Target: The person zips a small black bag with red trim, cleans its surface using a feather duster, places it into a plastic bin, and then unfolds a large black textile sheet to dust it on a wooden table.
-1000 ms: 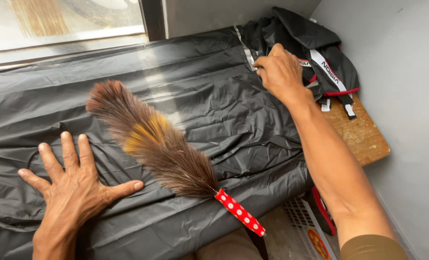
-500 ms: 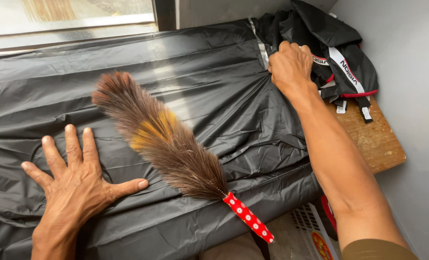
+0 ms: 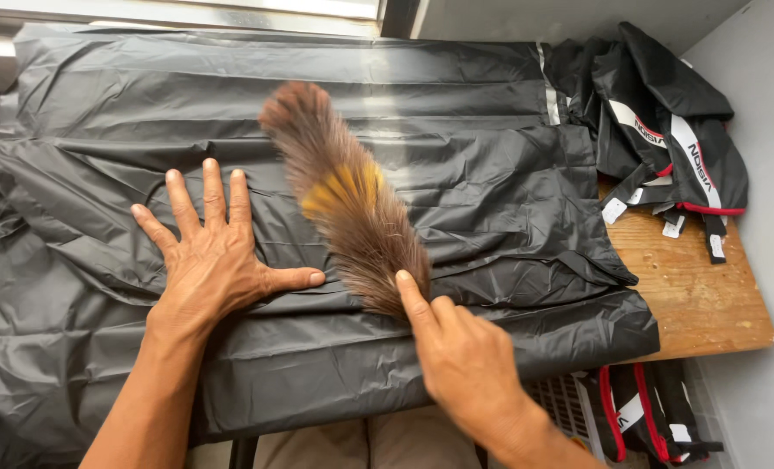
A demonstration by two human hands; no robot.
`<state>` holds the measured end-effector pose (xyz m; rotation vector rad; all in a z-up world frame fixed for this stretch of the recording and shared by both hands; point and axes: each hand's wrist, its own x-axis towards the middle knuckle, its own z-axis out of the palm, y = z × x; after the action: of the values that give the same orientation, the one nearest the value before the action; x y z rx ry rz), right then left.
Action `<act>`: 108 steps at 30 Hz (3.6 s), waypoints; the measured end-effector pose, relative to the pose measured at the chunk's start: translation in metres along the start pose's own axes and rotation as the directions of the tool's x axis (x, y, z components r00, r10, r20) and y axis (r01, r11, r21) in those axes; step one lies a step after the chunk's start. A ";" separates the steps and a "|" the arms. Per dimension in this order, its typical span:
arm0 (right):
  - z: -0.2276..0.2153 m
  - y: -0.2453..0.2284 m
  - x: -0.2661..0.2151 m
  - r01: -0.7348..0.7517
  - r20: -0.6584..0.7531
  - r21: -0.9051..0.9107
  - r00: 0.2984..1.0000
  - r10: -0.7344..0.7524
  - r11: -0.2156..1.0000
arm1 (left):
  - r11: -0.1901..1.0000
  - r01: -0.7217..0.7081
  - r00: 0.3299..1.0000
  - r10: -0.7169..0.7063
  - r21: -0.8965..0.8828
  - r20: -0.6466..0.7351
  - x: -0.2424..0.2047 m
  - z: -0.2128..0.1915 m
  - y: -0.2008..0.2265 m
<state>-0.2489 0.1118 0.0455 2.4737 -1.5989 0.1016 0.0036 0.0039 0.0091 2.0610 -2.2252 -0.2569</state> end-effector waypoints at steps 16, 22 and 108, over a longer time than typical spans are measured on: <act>-0.029 0.083 -0.006 -0.590 0.458 -0.312 0.593 0.662 0.744 | 0.993 -0.080 0.991 0.070 -0.089 -0.116 0.000 0.005 -0.002; -0.029 0.107 -0.041 -0.651 0.153 -0.249 0.705 0.693 0.717 | 0.998 -0.031 0.997 0.027 -0.055 -0.069 0.000 0.009 -0.003; 0.065 0.083 0.044 -0.301 0.097 0.170 0.953 0.288 0.938 | 0.752 -0.626 0.662 0.371 -0.208 -0.652 -0.159 -0.014 0.048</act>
<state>-0.3092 0.0265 -0.0008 2.3678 -2.0698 0.2158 -0.0275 0.1649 0.0389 1.0208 -2.0080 -0.0331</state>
